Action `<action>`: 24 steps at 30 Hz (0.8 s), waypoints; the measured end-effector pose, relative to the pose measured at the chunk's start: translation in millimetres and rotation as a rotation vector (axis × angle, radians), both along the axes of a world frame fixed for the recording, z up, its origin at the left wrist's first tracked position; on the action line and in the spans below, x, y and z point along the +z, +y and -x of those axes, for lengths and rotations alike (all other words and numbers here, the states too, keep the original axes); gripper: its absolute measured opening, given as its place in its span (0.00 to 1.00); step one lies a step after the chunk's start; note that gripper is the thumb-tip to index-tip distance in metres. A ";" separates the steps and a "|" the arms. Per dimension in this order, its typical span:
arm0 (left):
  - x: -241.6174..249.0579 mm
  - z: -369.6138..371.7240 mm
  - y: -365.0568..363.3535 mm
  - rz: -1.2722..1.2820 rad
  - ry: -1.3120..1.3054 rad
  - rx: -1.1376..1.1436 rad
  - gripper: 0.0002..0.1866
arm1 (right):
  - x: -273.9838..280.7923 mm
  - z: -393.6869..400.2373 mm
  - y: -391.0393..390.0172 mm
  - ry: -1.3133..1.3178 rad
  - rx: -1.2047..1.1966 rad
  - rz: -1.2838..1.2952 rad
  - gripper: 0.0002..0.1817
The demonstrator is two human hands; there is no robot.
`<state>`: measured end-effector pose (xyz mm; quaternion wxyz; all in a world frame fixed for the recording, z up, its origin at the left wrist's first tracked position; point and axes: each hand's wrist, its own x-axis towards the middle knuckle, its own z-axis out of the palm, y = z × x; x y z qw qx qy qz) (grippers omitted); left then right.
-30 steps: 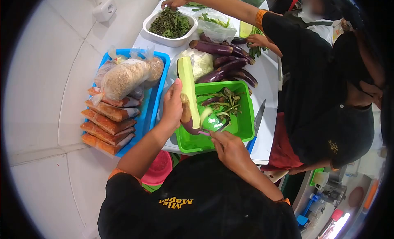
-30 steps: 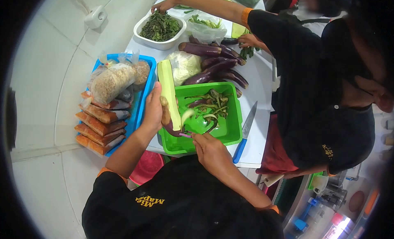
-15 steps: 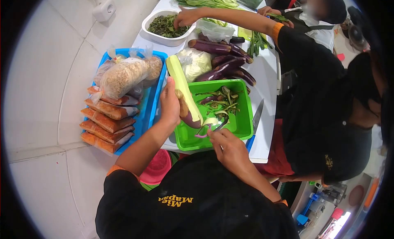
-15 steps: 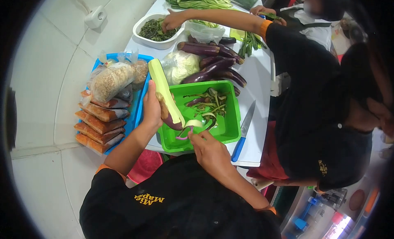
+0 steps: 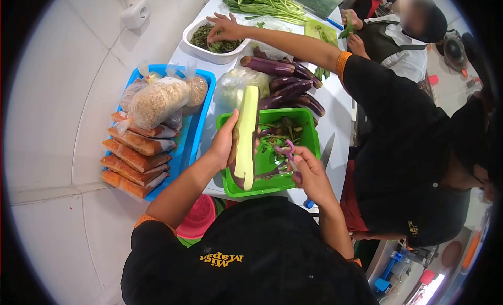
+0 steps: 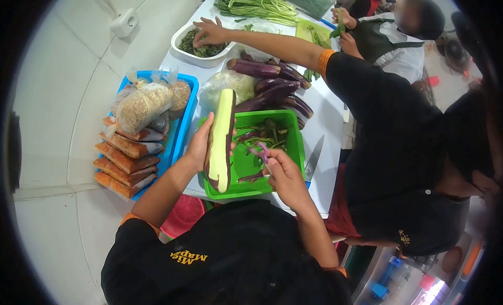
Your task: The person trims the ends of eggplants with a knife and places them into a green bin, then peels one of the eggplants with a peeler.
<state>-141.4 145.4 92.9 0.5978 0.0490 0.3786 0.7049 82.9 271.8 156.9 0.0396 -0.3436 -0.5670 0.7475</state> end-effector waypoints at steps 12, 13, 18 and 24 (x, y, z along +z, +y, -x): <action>2.2 -15.6 -5.0 -0.101 0.248 -0.189 0.26 | 33.5 53.5 12.4 0.270 -0.023 -1.301 0.17; 2.2 -15.7 -5.4 -0.107 0.262 -0.201 0.25 | 34.7 54.4 12.9 0.235 -0.022 -1.301 0.17; 4.7 -14.9 -5.3 -0.094 0.246 -0.196 0.29 | 36.0 56.6 13.6 0.151 -0.025 -1.269 0.15; 6.6 -11.9 -0.7 -0.063 0.150 0.043 0.24 | 17.9 49.4 -13.7 0.186 0.139 -1.147 0.12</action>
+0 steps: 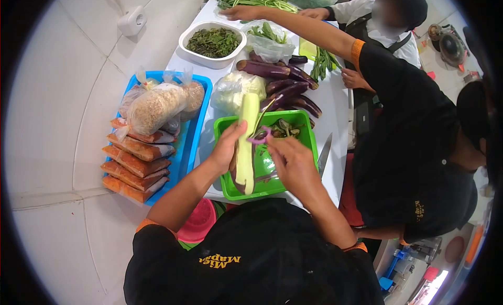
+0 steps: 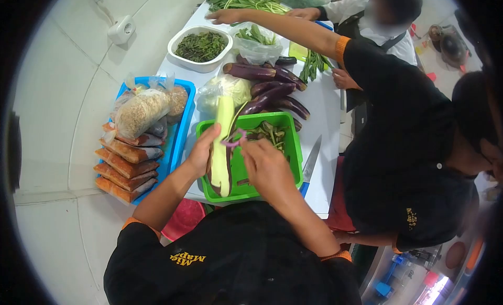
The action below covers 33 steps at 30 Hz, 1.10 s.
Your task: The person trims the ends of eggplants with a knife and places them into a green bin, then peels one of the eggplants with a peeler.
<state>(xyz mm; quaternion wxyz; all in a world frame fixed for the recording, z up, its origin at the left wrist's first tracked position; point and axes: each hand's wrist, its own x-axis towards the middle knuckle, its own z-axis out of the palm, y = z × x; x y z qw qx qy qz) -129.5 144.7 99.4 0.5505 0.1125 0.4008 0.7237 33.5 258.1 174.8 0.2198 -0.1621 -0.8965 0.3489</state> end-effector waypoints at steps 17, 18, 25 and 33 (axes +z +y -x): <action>-17.8 -4.5 3.6 0.000 0.074 0.267 0.27 | 1.5 -47.0 -24.0 -0.248 0.008 0.375 0.11; -17.3 -5.1 2.3 -0.007 0.058 0.260 0.27 | 2.3 -48.5 -25.5 -0.247 0.016 0.381 0.11; -19.6 8.0 -1.2 0.038 0.081 0.362 0.27 | 3.0 -55.8 -23.8 -0.306 0.009 0.485 0.11; -9.6 24.9 -1.1 -0.028 -0.162 0.452 0.26 | -50.8 -77.9 -10.2 -0.281 -0.015 0.743 0.13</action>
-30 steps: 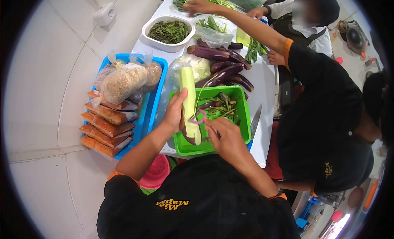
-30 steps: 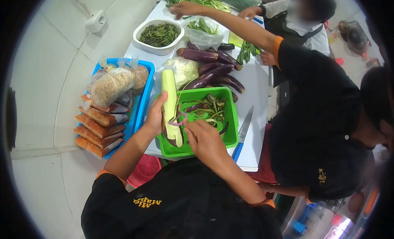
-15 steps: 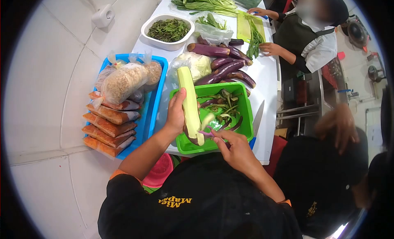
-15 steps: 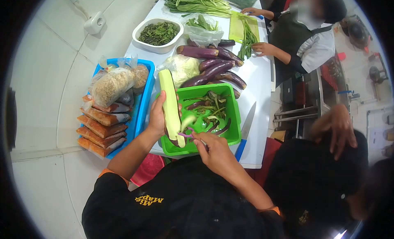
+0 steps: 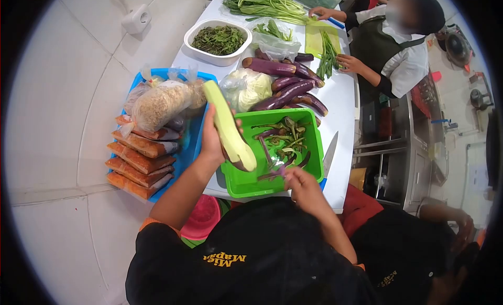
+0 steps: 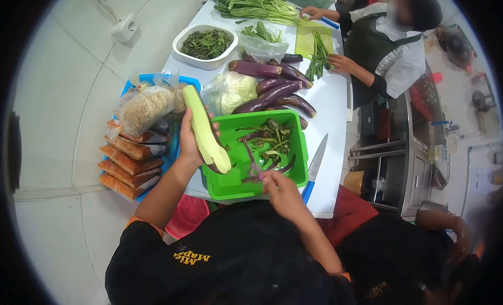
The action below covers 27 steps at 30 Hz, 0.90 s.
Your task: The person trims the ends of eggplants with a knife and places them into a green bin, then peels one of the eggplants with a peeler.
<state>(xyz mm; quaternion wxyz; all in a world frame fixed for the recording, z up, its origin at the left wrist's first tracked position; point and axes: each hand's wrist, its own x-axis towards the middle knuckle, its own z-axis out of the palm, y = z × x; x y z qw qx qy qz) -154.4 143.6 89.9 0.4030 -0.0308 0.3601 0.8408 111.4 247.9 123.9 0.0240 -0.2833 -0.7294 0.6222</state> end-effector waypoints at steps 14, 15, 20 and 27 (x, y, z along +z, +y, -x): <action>-1.8 -25.7 -0.9 0.012 0.353 -0.654 0.26 | 67.9 50.9 27.4 0.249 -0.203 -0.734 0.13; 2.8 -28.0 -1.9 -0.007 0.388 -0.673 0.25 | 69.7 58.5 31.9 0.318 -0.227 -0.778 0.13; 10.9 -29.4 -8.7 -0.024 0.357 -0.719 0.30 | 79.4 75.7 39.4 0.305 -0.166 -0.842 0.12; 3.0 -25.2 -9.5 0.004 0.349 -0.697 0.29 | 74.4 80.3 36.4 0.230 -0.112 -0.889 0.11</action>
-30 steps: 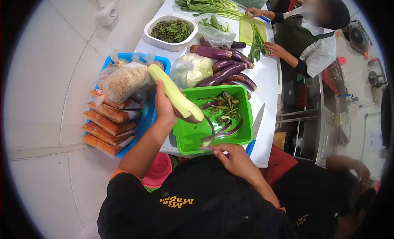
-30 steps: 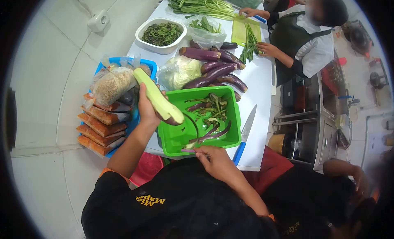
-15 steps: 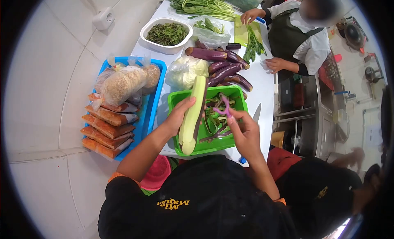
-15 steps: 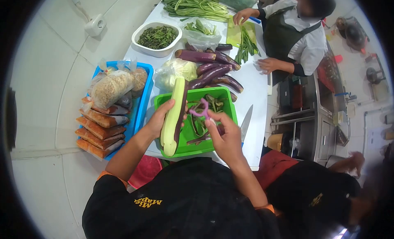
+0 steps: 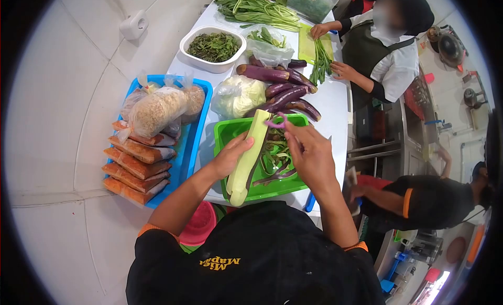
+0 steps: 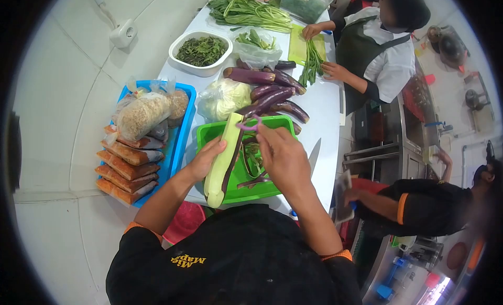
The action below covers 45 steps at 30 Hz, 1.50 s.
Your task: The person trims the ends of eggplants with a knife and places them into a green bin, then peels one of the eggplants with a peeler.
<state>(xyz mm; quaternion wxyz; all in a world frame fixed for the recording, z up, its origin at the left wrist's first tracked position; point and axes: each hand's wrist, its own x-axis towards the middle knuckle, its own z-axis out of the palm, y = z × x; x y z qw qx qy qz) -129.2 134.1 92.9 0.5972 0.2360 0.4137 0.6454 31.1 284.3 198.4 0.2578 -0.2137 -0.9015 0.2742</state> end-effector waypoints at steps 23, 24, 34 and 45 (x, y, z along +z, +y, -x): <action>-11.4 23.2 7.4 0.081 -0.204 0.422 0.30 | -41.2 -52.1 -19.0 0.033 -0.001 1.283 0.12; 0.8 18.5 7.3 0.135 -0.142 0.362 0.32 | -33.8 -45.2 -17.8 0.096 -0.038 1.170 0.12; 2.9 3.3 2.2 -0.050 -0.023 0.106 0.25 | 10.4 15.3 4.7 0.086 0.069 -0.068 0.13; -8.4 12.1 1.4 0.009 -0.084 0.307 0.26 | -20.5 0.7 -23.9 -0.046 0.192 0.147 0.11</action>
